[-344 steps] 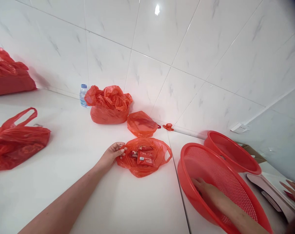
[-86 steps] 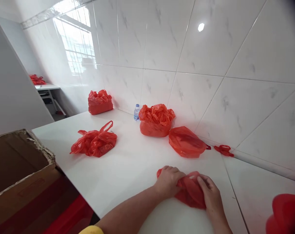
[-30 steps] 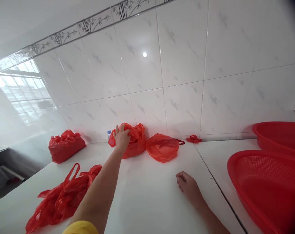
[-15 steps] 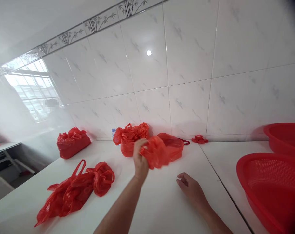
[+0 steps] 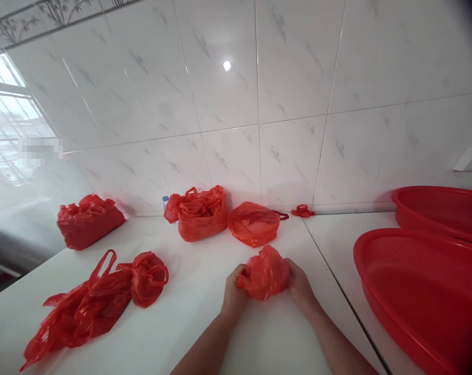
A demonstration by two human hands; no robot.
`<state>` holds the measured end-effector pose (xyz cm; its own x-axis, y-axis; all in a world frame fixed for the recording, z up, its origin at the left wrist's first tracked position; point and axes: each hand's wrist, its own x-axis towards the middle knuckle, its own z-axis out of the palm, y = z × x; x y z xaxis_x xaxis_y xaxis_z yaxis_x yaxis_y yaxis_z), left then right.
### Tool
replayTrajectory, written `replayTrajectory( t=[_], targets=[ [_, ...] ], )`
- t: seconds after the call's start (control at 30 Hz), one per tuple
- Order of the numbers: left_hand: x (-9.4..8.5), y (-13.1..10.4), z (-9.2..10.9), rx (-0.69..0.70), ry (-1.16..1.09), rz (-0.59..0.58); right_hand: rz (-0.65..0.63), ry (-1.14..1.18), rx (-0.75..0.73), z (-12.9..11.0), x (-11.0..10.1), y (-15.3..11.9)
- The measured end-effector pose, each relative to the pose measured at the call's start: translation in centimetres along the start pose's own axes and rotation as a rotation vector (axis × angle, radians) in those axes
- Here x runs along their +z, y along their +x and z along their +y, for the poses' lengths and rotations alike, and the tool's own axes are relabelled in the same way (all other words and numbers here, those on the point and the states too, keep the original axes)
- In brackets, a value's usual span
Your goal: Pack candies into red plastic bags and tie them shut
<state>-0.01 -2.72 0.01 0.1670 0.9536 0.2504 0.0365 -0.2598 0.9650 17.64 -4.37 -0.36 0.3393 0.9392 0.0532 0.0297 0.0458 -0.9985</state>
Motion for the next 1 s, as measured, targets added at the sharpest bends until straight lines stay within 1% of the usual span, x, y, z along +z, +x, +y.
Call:
replayTrajectory(
  t=[0.1, 0.17, 0.27, 0.37, 0.43, 0.57, 0.6, 0.67, 0.73, 0.8, 0.9, 0.97, 1.0],
  targets=[
    [-1.9, 0.9, -0.4, -0.164, -0.213, 0.227, -0.041, 0.172, 0.088, -0.4, -1.3, 0.3],
    [-3.1, 1.3, -0.4, -0.201, -0.303, 0.345, -0.035, 0.334, 0.134, -0.6, -2.0, 0.5],
    [-4.3, 1.6, -0.3, -0.188, -0.353, 0.438, 0.009, 0.509, 0.122, -0.4, -2.7, 1.0],
    [-4.6, 1.6, -0.3, -0.187, -0.373, 0.469, 0.072, 0.543, 0.083, 0.0, -3.5, 1.5],
    [-4.5, 1.6, -0.3, -0.195, -0.405, 0.454, 0.141, 0.448, 0.054, 0.1, -4.0, 1.7],
    [-4.5, 1.8, -0.5, -0.242, -0.532, 0.387, 0.387, 0.005, 0.005, -0.1, -4.6, 1.4],
    [-4.5, 1.9, -0.5, -0.252, -0.563, 0.376, 0.429, -0.086, 0.004, -0.3, -4.7, 1.3],
    [-4.6, 2.0, -0.6, -0.263, -0.613, 0.351, 0.469, -0.193, 0.015, -0.6, -4.6, 1.0],
    [-4.7, 2.1, -0.6, -0.266, -0.646, 0.314, 0.471, -0.244, 0.022, -0.8, -4.4, 0.8],
    [-4.6, 2.0, -0.4, -0.268, -0.665, 0.260, 0.444, -0.298, 0.025, -0.9, -4.1, 0.5],
    [-4.3, 1.7, -0.1, -0.282, -0.657, 0.138, 0.320, -0.412, 0.030, -0.8, -3.7, 0.3],
    [-3.7, 1.3, 0.1, -0.255, -0.562, 0.073, 0.271, -0.448, 0.030, -0.8, -3.4, 0.2],
    [-3.3, 1.0, 0.2, -0.227, -0.474, 0.052, 0.282, -0.442, 0.016, -0.9, -3.2, 0.1]
  ],
)
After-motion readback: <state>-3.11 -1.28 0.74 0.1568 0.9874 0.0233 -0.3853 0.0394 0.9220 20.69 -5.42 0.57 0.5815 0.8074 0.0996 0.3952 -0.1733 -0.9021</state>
